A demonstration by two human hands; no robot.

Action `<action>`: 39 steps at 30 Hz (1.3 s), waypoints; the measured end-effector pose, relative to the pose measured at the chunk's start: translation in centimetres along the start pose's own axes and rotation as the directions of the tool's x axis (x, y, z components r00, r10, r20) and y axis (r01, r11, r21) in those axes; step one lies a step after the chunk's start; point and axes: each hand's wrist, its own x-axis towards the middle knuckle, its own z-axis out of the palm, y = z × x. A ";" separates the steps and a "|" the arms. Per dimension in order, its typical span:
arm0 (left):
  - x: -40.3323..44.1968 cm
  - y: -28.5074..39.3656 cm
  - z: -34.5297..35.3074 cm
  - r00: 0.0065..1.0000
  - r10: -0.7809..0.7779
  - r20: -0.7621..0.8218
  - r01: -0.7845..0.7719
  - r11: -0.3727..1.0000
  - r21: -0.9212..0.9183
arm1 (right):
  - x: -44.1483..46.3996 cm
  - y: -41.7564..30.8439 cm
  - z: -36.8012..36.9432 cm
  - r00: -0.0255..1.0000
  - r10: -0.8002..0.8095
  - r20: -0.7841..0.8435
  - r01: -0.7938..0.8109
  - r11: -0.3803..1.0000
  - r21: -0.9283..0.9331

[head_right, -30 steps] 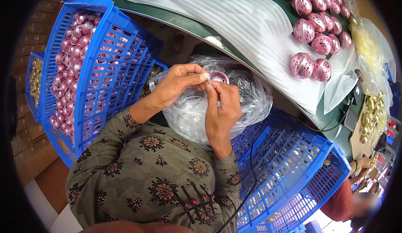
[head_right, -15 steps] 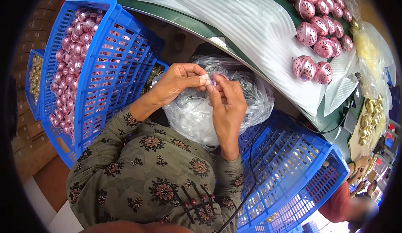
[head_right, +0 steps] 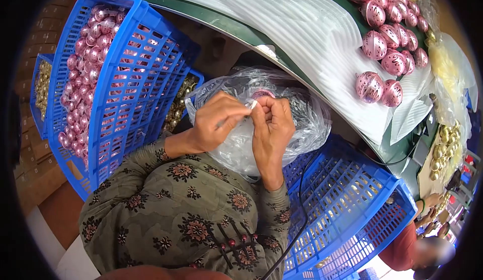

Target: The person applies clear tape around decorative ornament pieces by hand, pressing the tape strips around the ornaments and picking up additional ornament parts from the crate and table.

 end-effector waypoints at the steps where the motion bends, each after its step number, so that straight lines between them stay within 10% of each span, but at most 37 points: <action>1: -0.1 0.5 -0.2 0.971 -0.234 0.047 0.237 0.969 -0.070 | 0.0 0.1 -0.1 1.000 0.011 0.004 -0.011 1.000 0.005; 7: 2.2 -0.1 -1.0 0.689 -0.641 0.337 0.720 0.552 -0.421 | 0.2 -0.2 -0.4 0.999 0.017 0.043 -0.016 1.000 -0.025; 24: 2.5 -2.2 -0.8 0.723 -0.548 0.421 0.638 0.295 -0.712 | 0.8 -0.2 -0.8 0.988 0.112 0.105 -0.122 0.987 0.103; 33: 2.1 -1.8 -2.4 0.718 -0.548 0.430 0.509 -0.008 -0.861 | 0.7 -1.4 -0.7 0.959 -0.246 0.143 0.281 0.902 -0.327; 39: 1.6 -1.2 -2.0 0.653 -0.621 0.433 0.483 -0.099 -0.870 | 0.0 -0.9 -2.2 0.987 -0.142 0.077 0.156 0.960 -0.234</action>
